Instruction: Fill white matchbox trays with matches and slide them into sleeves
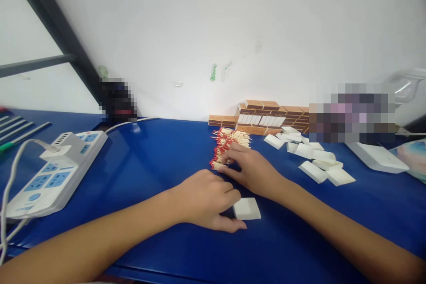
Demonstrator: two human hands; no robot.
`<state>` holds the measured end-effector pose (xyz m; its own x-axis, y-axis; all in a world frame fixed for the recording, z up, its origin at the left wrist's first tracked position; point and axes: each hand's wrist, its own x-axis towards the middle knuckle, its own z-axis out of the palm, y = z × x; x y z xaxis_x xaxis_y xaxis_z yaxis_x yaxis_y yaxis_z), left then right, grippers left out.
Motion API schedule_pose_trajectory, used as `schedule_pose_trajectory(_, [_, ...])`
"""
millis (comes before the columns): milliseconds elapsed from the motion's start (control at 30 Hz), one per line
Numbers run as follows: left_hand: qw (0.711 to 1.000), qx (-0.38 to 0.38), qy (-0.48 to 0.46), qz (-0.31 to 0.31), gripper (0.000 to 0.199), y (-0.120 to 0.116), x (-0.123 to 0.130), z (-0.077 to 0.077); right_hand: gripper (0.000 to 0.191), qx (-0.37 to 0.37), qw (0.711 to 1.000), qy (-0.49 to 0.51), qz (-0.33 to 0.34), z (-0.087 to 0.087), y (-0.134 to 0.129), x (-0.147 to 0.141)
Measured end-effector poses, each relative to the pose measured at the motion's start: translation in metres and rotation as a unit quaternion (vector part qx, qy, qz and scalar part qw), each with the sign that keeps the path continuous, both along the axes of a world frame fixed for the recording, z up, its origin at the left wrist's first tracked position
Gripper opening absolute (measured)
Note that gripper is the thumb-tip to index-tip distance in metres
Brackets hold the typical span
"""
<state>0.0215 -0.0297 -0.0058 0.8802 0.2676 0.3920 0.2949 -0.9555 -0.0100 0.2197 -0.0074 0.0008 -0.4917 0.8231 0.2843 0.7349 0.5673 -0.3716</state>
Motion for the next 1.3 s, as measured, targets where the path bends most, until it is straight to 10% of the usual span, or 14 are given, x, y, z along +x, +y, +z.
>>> schedule_pose_trajectory(500, [0.998, -0.046, 0.024, 0.038, 0.044, 0.01, -0.006, 0.0, 0.028, -0.066, 0.994, -0.076, -0.042, 0.017, -0.012, 0.036])
schedule_pose_trajectory(1300, [0.985, -0.099, 0.041, 0.137, 0.038, 0.022, -0.011, 0.005, 0.027, 0.031, 0.992, -0.124, -0.013, 0.005, -0.007, 0.052])
